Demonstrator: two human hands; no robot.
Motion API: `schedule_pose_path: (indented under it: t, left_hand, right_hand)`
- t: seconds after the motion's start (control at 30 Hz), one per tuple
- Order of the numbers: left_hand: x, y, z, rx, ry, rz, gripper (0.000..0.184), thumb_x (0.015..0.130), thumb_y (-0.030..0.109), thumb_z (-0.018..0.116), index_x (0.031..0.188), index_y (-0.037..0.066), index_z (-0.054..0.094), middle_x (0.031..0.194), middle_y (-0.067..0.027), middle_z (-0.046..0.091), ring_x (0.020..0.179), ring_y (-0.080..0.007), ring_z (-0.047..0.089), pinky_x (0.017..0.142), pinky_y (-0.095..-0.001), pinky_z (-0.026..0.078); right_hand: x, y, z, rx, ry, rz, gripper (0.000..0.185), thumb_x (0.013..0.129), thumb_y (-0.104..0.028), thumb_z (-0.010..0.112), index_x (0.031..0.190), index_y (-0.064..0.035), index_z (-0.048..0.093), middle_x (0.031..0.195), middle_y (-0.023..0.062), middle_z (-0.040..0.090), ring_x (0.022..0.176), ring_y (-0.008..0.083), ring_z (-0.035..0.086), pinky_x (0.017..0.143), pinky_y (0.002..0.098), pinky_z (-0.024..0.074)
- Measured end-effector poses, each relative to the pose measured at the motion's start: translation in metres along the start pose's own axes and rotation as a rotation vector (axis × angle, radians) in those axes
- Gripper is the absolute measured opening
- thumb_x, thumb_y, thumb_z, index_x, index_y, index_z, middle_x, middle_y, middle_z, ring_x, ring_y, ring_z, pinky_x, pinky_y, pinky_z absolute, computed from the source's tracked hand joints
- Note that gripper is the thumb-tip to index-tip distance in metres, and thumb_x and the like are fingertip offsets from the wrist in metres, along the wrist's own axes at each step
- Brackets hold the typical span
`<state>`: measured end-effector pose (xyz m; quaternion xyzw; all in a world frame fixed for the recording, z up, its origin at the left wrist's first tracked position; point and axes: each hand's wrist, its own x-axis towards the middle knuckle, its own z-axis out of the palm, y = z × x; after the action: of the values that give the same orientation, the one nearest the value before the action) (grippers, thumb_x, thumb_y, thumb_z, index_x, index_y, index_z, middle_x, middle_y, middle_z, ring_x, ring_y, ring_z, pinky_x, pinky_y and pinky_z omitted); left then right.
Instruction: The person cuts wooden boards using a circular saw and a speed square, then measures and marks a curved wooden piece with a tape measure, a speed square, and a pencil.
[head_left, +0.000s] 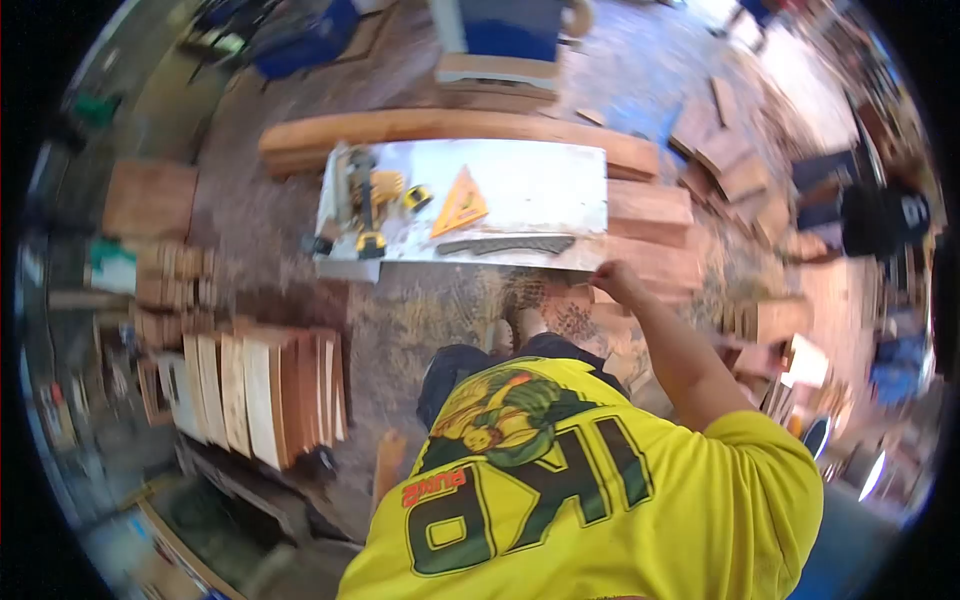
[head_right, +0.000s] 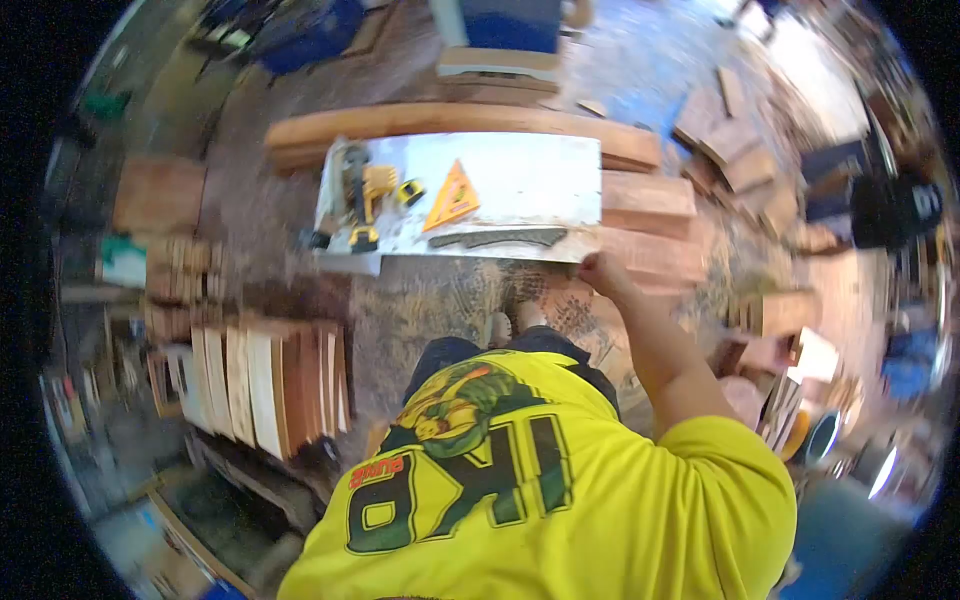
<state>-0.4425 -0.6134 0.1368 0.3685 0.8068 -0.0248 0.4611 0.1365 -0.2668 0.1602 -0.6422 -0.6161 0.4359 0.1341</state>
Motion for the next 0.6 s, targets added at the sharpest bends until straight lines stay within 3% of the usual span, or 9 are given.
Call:
schedule_pose_path:
  t: [0.07, 0.13, 0.23, 0.33, 0.4, 0.47, 0.53, 0.6]
  left_hand:
    - [-0.009, 0.014, -0.008, 0.0, -0.032, -0.002, 0.052, 0.082, 0.035, 0.062, 0.119, -0.001, 0.058, 0.117, -0.0199, 0.062, 0.109, -0.0308, 0.059, 0.093, -0.038, 0.045]
    - [0.0, 0.032, -0.024, 0.023, -0.062, 0.023, 0.053, 0.083, 0.036, 0.062, 0.12, -0.001, 0.057, 0.117, -0.0202, 0.062, 0.11, -0.0308, 0.059, 0.093, -0.0377, 0.045]
    - [0.037, 0.071, -0.058, 0.076, -0.083, 0.108, 0.055, 0.083, 0.037, 0.062, 0.122, -0.002, 0.056, 0.119, -0.0207, 0.061, 0.112, -0.0308, 0.058, 0.094, -0.0373, 0.044]
    - [0.101, 0.119, -0.094, 0.159, -0.083, 0.239, 0.057, 0.083, 0.037, 0.062, 0.123, -0.002, 0.055, 0.12, -0.0212, 0.06, 0.113, -0.0308, 0.057, 0.095, -0.0368, 0.044]
    - [0.185, 0.119, -0.118, 0.293, -0.096, 0.358, 0.063, 0.08, 0.042, 0.065, 0.124, -0.002, 0.055, 0.12, -0.0214, 0.06, 0.114, -0.0313, 0.057, 0.095, -0.0378, 0.044]
    - [0.226, 0.173, -0.149, 0.279, -0.142, 0.424, 0.062, 0.079, 0.043, 0.066, 0.121, -0.002, 0.057, 0.115, -0.0205, 0.063, 0.109, -0.0299, 0.059, 0.093, -0.0372, 0.045]
    - [0.254, 0.235, -0.168, 0.279, -0.078, 0.568, 0.062, 0.078, 0.044, 0.067, 0.119, -0.002, 0.059, 0.11, -0.02, 0.065, 0.104, -0.0289, 0.062, 0.089, -0.036, 0.047]
    - [0.282, 0.287, -0.175, 0.288, -0.087, 0.582, 0.062, 0.078, 0.044, 0.067, 0.12, -0.001, 0.058, 0.108, -0.0202, 0.065, 0.101, -0.0291, 0.063, 0.087, -0.0355, 0.048]
  right_hand:
    - [-0.01, 0.004, -0.002, 0.106, 0.043, 0.071, 0.015, 0.076, -0.014, 0.075, 0.076, -0.0003, 0.069, 0.067, 0.0092, 0.067, 0.061, 0.0128, 0.058, 0.057, 0.0322, 0.0471]
    - [-0.028, 0.012, -0.005, -0.02, 0.077, 0.052, 0.021, 0.076, -0.02, 0.075, 0.074, 0.0001, 0.067, 0.063, 0.0096, 0.065, 0.057, 0.0154, 0.058, 0.055, 0.0331, 0.0461]
    - [-0.07, 0.04, -0.007, -0.207, 0.111, 0.193, 0.026, 0.077, -0.025, 0.074, 0.073, -0.0002, 0.067, 0.061, 0.0115, 0.063, 0.055, 0.0187, 0.058, 0.053, 0.0341, 0.0459]
    - [-0.121, 0.108, 0.013, -0.005, 0.177, 0.371, 0.033, 0.08, -0.033, 0.069, 0.075, -0.0011, 0.068, 0.061, 0.0141, 0.062, 0.057, 0.0218, 0.06, 0.056, 0.0348, 0.0472]
    - [-0.176, 0.106, 0.022, -0.08, 0.314, 0.491, 0.039, 0.082, -0.039, 0.065, 0.076, -0.0004, 0.067, 0.064, 0.0141, 0.064, 0.061, 0.0234, 0.063, 0.059, 0.0361, 0.0482]
    - [-0.225, 0.134, 0.056, -0.113, 0.453, 0.515, 0.042, 0.084, -0.041, 0.062, 0.077, 0.0002, 0.067, 0.068, 0.0142, 0.065, 0.064, 0.0255, 0.064, 0.062, 0.0385, 0.0486]
    - [-0.27, 0.091, 0.06, -0.039, 0.356, 0.694, 0.043, 0.083, -0.042, 0.063, 0.077, 0.0002, 0.067, 0.068, 0.0122, 0.065, 0.063, 0.0234, 0.063, 0.062, 0.0384, 0.0484]
    - [-0.308, 0.071, 0.085, 0.079, 0.424, 0.841, 0.041, 0.082, -0.039, 0.066, 0.077, 0.0013, 0.065, 0.066, 0.0131, 0.064, 0.065, 0.027, 0.063, 0.064, 0.04, 0.0489]
